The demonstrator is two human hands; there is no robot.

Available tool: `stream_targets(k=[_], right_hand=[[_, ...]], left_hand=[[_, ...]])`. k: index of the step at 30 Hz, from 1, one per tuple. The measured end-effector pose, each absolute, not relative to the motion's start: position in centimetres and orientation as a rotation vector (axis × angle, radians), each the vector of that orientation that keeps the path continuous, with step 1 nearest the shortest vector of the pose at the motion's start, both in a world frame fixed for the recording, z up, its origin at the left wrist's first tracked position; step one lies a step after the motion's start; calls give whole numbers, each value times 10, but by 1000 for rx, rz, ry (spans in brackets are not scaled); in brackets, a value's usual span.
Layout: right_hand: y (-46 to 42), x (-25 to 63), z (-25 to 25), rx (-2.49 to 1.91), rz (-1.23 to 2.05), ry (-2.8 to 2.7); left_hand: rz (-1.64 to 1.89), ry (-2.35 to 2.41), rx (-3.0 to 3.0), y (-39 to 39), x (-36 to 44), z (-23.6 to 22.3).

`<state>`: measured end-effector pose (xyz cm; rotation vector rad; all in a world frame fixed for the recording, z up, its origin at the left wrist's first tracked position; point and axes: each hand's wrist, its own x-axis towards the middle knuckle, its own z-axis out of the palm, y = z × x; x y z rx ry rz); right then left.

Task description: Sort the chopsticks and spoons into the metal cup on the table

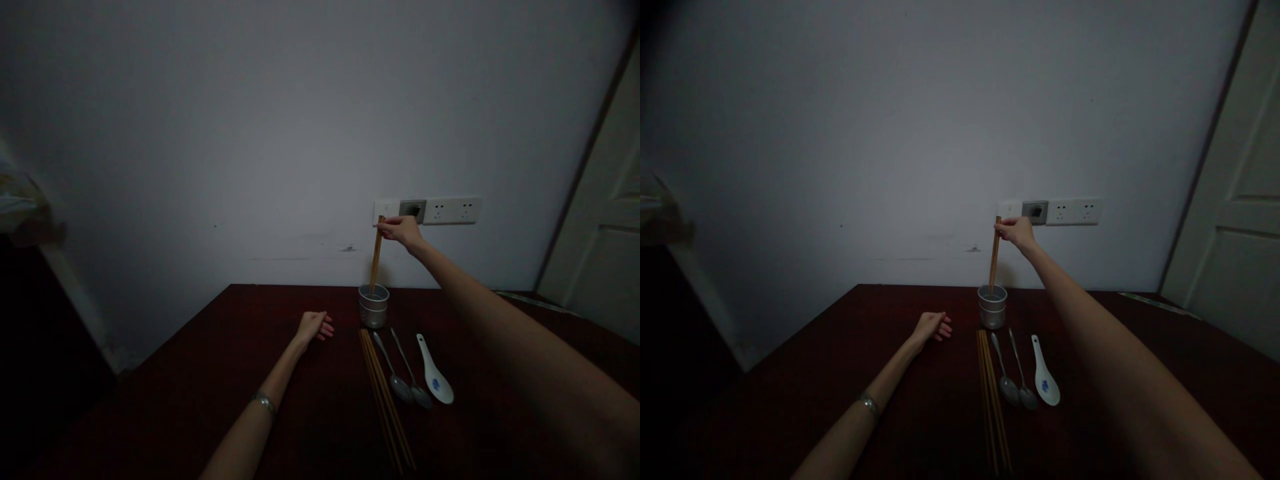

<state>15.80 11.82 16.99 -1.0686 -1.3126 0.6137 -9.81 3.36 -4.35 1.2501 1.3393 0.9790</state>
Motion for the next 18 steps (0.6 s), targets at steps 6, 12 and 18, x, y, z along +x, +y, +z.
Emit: stream_targets(k=[6,12,18], right_hand=[[129,154,129,-1141,677,-1351],[127,153,111,-1186,763,-1337],[124,150,105,-1220,845,-1363]], left_hand=[[973,1349,1240,33,-96,-41],[960,1372,1251,34,-96,-42],[968,1373,1247,35,-96,-43]])
